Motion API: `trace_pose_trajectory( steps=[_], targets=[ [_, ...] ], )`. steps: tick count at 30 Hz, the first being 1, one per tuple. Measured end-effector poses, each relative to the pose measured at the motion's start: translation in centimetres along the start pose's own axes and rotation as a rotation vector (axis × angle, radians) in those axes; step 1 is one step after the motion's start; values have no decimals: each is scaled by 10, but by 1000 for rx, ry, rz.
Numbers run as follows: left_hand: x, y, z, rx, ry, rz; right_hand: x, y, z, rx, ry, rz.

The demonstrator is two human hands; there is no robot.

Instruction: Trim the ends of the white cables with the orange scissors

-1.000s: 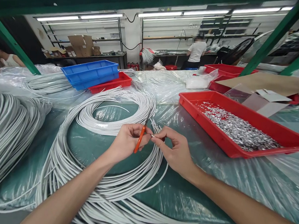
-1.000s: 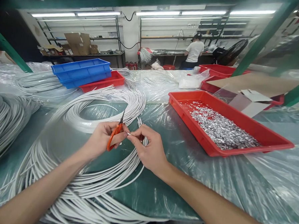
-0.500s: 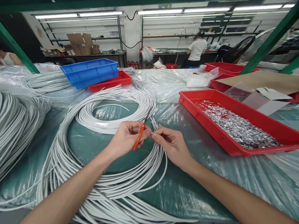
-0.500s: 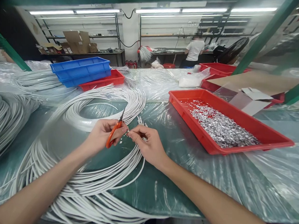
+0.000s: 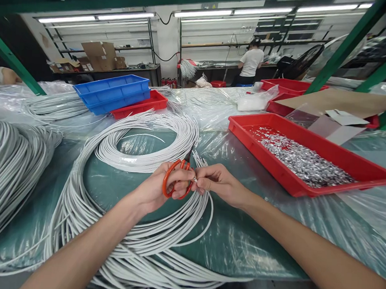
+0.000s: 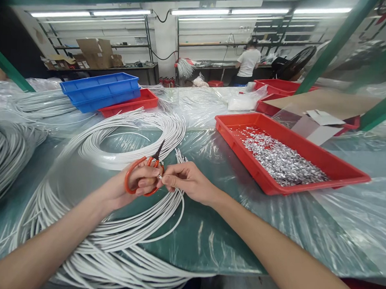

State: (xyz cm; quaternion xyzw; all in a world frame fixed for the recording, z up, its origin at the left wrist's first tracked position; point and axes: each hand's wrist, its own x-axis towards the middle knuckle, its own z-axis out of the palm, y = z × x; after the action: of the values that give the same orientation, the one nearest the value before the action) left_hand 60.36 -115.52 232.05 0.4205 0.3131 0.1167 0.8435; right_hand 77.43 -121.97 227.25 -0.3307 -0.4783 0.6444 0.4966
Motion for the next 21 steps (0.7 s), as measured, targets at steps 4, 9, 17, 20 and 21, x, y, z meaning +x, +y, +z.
trace_pose_trajectory(
  steps=[4,9,17,20,21],
  targets=[
    [-1,2,-2,50,-12,-3,0,-2,0,0,9,8],
    [-1,4,-3,324,155,148,-1,-2,-1,-31,123,30],
    [-6,4,-8,835,315,461,-1,3,-3,-11,131,73],
    [-7,2,-10,1019,274,524,0,0,-3,-39,153,91],
    [-7,2,-11,1061,265,530,0,-1,-3,-50,160,91]
  ],
)
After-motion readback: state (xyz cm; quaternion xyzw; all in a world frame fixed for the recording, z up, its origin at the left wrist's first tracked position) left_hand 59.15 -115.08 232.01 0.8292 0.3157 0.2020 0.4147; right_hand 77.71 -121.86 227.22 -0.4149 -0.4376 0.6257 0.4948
